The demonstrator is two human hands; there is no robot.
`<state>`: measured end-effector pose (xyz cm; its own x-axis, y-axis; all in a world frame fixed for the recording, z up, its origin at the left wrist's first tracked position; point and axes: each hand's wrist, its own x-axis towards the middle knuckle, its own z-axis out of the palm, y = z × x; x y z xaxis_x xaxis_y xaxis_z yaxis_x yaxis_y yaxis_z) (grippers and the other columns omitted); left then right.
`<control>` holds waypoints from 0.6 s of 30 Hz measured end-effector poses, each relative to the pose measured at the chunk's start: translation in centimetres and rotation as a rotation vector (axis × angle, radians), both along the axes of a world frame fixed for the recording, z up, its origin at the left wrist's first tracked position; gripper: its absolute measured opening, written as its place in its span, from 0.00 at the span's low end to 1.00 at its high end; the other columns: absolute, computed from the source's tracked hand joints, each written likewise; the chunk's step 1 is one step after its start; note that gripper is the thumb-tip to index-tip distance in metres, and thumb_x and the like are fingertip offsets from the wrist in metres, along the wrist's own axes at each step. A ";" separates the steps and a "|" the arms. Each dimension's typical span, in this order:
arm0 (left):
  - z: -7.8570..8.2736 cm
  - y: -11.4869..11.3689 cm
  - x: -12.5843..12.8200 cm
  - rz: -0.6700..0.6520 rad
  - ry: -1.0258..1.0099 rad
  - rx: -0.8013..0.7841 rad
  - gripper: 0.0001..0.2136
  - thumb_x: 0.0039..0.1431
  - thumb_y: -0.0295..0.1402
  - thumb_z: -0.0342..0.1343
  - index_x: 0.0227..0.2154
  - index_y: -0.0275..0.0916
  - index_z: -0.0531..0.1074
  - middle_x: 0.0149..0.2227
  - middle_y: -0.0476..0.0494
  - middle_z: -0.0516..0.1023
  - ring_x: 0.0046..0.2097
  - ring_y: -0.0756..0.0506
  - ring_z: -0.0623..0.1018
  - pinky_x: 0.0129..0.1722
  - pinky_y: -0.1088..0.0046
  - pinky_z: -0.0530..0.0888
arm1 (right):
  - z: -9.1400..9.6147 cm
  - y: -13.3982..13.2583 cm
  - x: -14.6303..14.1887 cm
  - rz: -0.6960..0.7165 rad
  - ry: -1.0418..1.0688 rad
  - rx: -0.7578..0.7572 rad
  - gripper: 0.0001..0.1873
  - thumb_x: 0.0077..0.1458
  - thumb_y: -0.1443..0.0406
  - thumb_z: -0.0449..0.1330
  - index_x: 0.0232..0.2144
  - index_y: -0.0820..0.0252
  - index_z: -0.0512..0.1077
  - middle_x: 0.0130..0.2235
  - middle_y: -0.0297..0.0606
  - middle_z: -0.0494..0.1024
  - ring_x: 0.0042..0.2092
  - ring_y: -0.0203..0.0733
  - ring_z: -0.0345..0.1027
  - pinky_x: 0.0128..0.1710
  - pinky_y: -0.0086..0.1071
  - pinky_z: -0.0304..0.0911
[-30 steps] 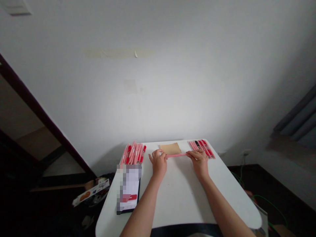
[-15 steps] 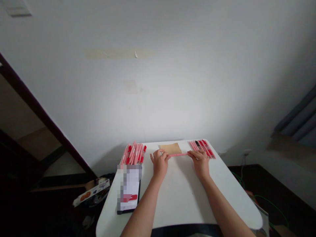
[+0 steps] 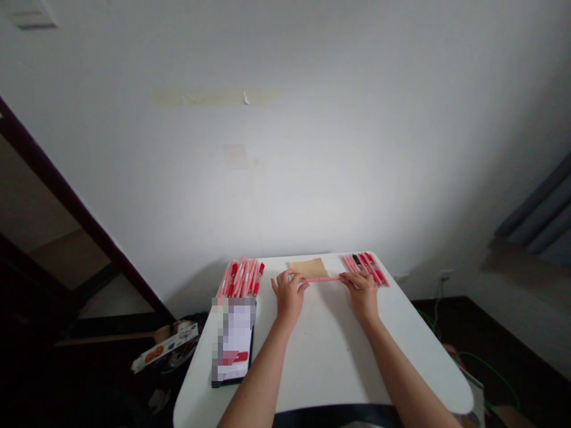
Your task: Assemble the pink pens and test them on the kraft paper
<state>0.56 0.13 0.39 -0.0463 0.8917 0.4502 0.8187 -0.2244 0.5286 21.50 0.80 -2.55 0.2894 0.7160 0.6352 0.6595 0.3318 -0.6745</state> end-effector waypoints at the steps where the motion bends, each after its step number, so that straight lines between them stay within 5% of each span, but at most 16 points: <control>1: 0.0 0.0 0.0 0.000 0.003 0.001 0.06 0.55 0.34 0.58 0.37 0.47 0.75 0.48 0.45 0.71 0.54 0.43 0.67 0.61 0.44 0.53 | 0.0 0.0 0.0 0.000 -0.002 -0.001 0.20 0.58 0.50 0.53 0.32 0.52 0.80 0.36 0.41 0.81 0.44 0.51 0.63 0.48 0.46 0.52; 11: -0.1 0.0 0.0 0.030 0.045 -0.020 0.08 0.60 0.36 0.51 0.36 0.45 0.75 0.49 0.44 0.71 0.54 0.41 0.66 0.59 0.39 0.53 | -0.3 0.1 0.1 0.001 0.004 0.004 0.20 0.58 0.50 0.54 0.33 0.53 0.80 0.36 0.41 0.80 0.44 0.50 0.64 0.49 0.47 0.52; 18: -0.1 0.0 -0.1 0.000 0.006 0.006 0.09 0.54 0.36 0.59 0.40 0.48 0.74 0.49 0.45 0.71 0.54 0.42 0.67 0.61 0.42 0.52 | -0.8 0.3 0.2 0.010 0.030 -0.009 0.20 0.57 0.49 0.54 0.33 0.53 0.80 0.36 0.41 0.81 0.45 0.51 0.63 0.48 0.47 0.52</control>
<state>0.44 0.10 0.34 -0.0436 0.8891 0.4556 0.8221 -0.2272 0.5220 21.73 1.08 -3.33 0.3014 0.7243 0.6201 0.6358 0.3321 -0.6968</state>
